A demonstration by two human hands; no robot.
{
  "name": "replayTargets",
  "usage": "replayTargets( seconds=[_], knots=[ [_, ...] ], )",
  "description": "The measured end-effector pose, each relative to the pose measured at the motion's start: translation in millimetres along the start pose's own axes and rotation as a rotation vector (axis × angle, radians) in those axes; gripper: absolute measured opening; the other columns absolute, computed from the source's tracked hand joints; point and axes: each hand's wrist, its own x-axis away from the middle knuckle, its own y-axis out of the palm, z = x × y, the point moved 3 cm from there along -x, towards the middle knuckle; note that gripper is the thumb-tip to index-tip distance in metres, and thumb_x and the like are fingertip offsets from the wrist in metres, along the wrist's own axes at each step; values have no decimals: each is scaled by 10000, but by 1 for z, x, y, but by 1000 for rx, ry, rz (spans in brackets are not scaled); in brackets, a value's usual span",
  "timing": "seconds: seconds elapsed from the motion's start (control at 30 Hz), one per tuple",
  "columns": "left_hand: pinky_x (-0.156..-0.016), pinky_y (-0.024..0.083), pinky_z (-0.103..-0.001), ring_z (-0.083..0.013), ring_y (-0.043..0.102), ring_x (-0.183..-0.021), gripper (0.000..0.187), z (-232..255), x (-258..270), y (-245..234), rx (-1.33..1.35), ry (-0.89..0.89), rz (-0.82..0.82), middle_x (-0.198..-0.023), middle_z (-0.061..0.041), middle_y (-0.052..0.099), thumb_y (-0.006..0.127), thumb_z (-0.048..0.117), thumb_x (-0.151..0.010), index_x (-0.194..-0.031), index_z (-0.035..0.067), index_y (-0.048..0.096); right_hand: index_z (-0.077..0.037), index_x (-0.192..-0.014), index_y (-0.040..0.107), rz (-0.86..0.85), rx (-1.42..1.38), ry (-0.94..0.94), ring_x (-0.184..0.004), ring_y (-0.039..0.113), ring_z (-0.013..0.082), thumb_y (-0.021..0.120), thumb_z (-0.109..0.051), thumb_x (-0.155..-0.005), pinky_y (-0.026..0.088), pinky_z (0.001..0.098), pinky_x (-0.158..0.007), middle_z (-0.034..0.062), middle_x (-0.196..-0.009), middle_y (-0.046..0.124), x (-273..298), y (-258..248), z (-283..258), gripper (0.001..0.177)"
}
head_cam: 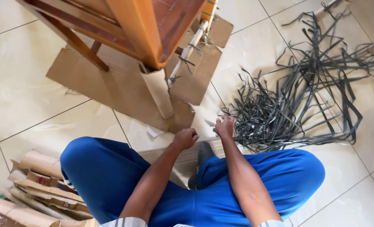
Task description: Wrapping a wooden chair leg with protective cardboard and securing it with plastic ties.
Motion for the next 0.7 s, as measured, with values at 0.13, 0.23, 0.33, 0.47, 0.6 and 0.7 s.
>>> replayTargets(
  seconds=[0.13,0.23,0.33,0.47,0.6,0.7],
  knots=[
    [-997,542,-468,-326,687,-1145,307,7,4,-4,-28,0,-54,-1116,-104,750,603,400,-937,-1121,194,736,-203,-1265,689,-94,51,83,-1194,652,423,555,-298,-907,514,559,-1058,2,-1549,361,18,-37,-6,394],
    [-1008,538,-478,-331,679,-1157,302,7,4,-7,-14,-19,-54,-1127,-104,747,598,398,-933,-1118,203,735,-98,-1332,661,-175,161,89,-1136,680,465,500,-228,-895,538,604,-980,60,-1477,453,2,-19,14,483],
    [-994,548,-453,-297,695,-1131,278,7,7,-14,1,-26,-17,-1087,-74,757,615,399,-927,-1097,222,744,-84,-1309,660,-149,150,0,-1145,667,479,473,-189,-929,517,599,-1030,88,-1396,534,19,-32,-11,437],
    [-928,569,-479,-323,719,-1038,248,12,9,-25,148,10,125,-1010,-103,766,641,341,-924,-1071,176,755,-195,-1137,770,-67,-305,-238,-1033,704,331,596,-220,-933,559,455,-862,89,-1068,713,38,-59,-61,269],
    [-803,594,-440,-284,758,-882,275,24,11,-46,451,-26,303,-883,-81,772,638,393,-961,-994,156,773,-16,-1126,745,-424,-1000,-245,-773,637,115,794,-146,-866,457,180,-542,69,-854,707,63,-85,-113,295],
    [-705,592,-314,-158,706,-726,337,31,-2,-49,882,-110,385,-805,-54,753,608,408,-1007,-976,141,811,-24,-1135,685,-559,-1120,-247,-778,634,87,814,-81,-852,450,153,-567,61,-872,718,65,-92,-126,316]
  ],
)
